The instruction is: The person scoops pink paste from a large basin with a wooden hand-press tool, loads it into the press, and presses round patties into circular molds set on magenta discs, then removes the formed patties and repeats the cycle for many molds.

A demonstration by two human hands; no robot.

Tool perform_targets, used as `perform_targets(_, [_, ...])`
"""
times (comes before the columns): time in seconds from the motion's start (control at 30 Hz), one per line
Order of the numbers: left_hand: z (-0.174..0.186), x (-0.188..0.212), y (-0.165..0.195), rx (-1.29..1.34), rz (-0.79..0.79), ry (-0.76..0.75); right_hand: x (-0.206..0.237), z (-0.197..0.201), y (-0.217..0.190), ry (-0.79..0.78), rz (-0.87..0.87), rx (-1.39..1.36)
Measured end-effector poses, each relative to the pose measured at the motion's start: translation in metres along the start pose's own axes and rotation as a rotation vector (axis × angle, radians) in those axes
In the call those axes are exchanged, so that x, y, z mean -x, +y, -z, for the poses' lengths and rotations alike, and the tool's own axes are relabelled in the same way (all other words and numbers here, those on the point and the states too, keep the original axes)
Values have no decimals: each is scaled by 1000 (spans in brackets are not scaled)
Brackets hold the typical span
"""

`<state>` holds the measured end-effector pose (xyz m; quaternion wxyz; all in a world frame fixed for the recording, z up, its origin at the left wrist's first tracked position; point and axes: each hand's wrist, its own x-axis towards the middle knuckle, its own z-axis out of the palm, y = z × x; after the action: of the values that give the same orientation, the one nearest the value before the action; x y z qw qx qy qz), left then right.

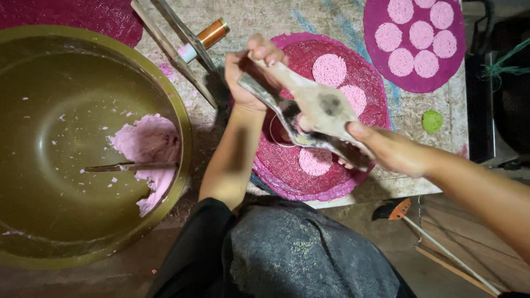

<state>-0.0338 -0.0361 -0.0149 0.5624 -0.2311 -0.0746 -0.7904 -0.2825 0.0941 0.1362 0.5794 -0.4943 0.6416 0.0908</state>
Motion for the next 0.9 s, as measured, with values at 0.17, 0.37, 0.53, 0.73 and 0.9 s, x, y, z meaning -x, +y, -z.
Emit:
perform_targets(0.17, [-1, 10, 13, 29, -31, 67, -10, -18, -18, 1, 29, 34])
perform_targets(0.37, [9, 9, -17, 85, -45, 72, 2, -13, -15, 69, -35, 47])
perform_targets(0.53, [11, -17, -17, 141, 33, 28, 6, -12, -23, 256, 71, 213])
perform_targets(0.73, [3, -26, 17, 23, 99, -99, -18, -30, -27, 276, 258, 133])
perform_targets(0.9, [1, -7, 24, -27, 48, 6, -27, -40, -24, 177, 160, 9])
